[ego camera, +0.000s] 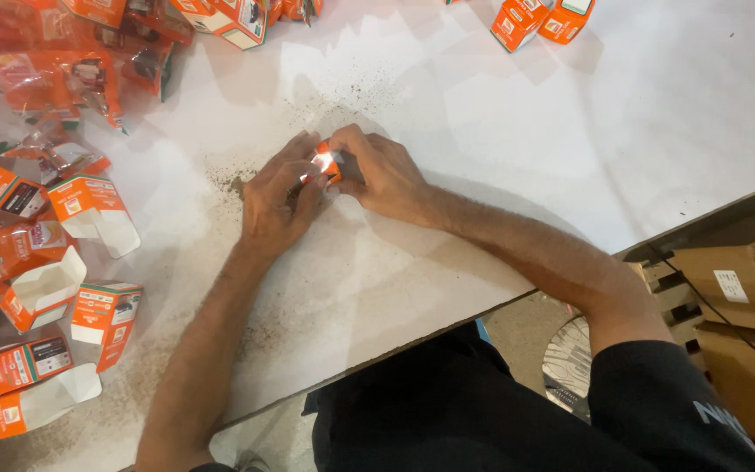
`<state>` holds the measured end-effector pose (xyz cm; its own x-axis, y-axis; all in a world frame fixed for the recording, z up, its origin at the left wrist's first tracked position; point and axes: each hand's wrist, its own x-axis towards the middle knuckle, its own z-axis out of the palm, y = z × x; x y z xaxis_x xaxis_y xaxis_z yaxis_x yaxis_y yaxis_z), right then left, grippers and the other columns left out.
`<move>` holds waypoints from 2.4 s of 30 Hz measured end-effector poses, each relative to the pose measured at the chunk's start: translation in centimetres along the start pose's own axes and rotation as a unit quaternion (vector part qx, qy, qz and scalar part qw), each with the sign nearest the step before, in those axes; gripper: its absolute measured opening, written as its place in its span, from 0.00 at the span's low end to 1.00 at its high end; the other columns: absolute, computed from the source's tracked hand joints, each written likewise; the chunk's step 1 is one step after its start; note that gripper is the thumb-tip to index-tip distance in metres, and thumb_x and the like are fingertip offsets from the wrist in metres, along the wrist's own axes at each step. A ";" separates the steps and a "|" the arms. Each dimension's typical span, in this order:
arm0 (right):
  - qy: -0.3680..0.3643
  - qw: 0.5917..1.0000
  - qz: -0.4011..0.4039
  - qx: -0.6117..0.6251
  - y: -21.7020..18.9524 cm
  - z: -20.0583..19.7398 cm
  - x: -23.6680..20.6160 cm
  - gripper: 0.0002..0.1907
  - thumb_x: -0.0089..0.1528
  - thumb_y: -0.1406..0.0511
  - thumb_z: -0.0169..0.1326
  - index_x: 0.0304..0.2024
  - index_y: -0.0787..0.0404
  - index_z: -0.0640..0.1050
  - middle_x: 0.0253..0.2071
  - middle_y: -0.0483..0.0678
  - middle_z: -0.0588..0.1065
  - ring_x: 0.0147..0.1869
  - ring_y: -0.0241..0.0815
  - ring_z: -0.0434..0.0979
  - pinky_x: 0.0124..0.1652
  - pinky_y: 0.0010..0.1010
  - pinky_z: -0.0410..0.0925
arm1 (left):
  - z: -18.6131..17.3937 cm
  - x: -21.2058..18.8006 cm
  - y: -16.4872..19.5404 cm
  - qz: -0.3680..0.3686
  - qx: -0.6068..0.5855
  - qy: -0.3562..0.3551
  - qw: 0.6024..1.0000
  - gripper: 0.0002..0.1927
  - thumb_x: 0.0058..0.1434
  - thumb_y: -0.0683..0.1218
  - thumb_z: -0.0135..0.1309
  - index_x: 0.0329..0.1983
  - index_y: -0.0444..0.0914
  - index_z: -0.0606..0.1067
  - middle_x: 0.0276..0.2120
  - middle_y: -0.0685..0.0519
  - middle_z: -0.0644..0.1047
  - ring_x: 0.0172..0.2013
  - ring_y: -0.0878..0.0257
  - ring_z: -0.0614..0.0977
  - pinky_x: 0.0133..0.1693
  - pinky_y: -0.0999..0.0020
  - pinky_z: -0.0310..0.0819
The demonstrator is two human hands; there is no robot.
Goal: The person sits at a table covered with small orange cartons and plastic-wrapped sachets. They pick up a flat carton, open it, place a sachet inside, fold the flaps closed, and set the finished box aside, repeating this cycle one box at a time.
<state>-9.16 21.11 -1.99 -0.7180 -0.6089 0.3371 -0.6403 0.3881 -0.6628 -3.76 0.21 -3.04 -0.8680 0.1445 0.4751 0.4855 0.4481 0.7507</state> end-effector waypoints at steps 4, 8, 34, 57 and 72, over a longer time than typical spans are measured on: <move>-0.036 0.999 0.019 -0.031 0.3 0.4 -0.4 0.27 0.63 0.68 0.65 0.60 0.52 0.67 0.44 0.47 0.78 0.51 0.54 0.79 0.51 0.46 0.70 | -0.8 -0.1 0.8 0.132 0.134 -0.046 0.981 0.12 0.64 0.46 0.63 0.44 0.34 0.76 0.66 0.36 0.71 0.69 0.38 0.69 0.66 0.46 0.69; 0.005 0.991 -0.123 -0.060 1.1 0.5 -0.3 0.29 0.61 0.71 0.61 0.62 0.52 0.67 0.66 0.55 0.69 0.67 0.58 0.72 0.62 0.44 0.69 | -1.9 0.3 0.5 0.130 0.155 -0.052 0.978 0.11 0.64 0.42 0.61 0.48 0.36 0.78 0.67 0.39 0.70 0.66 0.41 0.71 0.66 0.47 0.66; 0.038 0.999 0.001 -0.011 5.8 -2.2 1.4 0.34 0.71 0.62 0.59 0.69 0.65 0.54 0.62 0.62 0.67 0.66 0.62 0.69 0.62 0.48 0.65 | 1.6 18.3 -5.4 0.187 0.375 0.066 0.905 0.34 0.51 0.41 0.60 0.62 0.28 0.68 0.52 0.42 0.75 0.49 0.45 0.74 0.44 0.54 0.70; -0.029 0.993 0.049 0.100 1.2 -0.5 1.1 0.31 0.54 0.66 0.69 0.59 0.63 0.74 0.53 0.54 0.78 0.55 0.50 0.81 0.54 0.37 0.74 | 0.0 0.3 2.1 0.189 0.262 0.074 0.943 0.21 0.57 0.40 0.66 0.53 0.33 0.77 0.50 0.42 0.73 0.60 0.42 0.72 0.61 0.37 0.65; -0.045 0.998 -0.014 0.048 1.2 -0.2 0.7 0.38 0.58 0.65 0.70 0.65 0.70 0.66 0.63 0.60 0.71 0.64 0.61 0.73 0.59 0.43 0.70 | 1.7 1.2 1.8 -0.155 0.066 0.125 0.978 0.12 0.57 0.38 0.59 0.45 0.34 0.78 0.66 0.34 0.63 0.49 0.48 0.75 0.45 0.61 0.76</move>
<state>-10.48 21.27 -2.39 -0.6703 -0.6800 0.2973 -0.6277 0.3056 -0.7160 -4.14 2.69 -1.94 -0.9101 -0.2294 0.3451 0.1718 0.5490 0.8180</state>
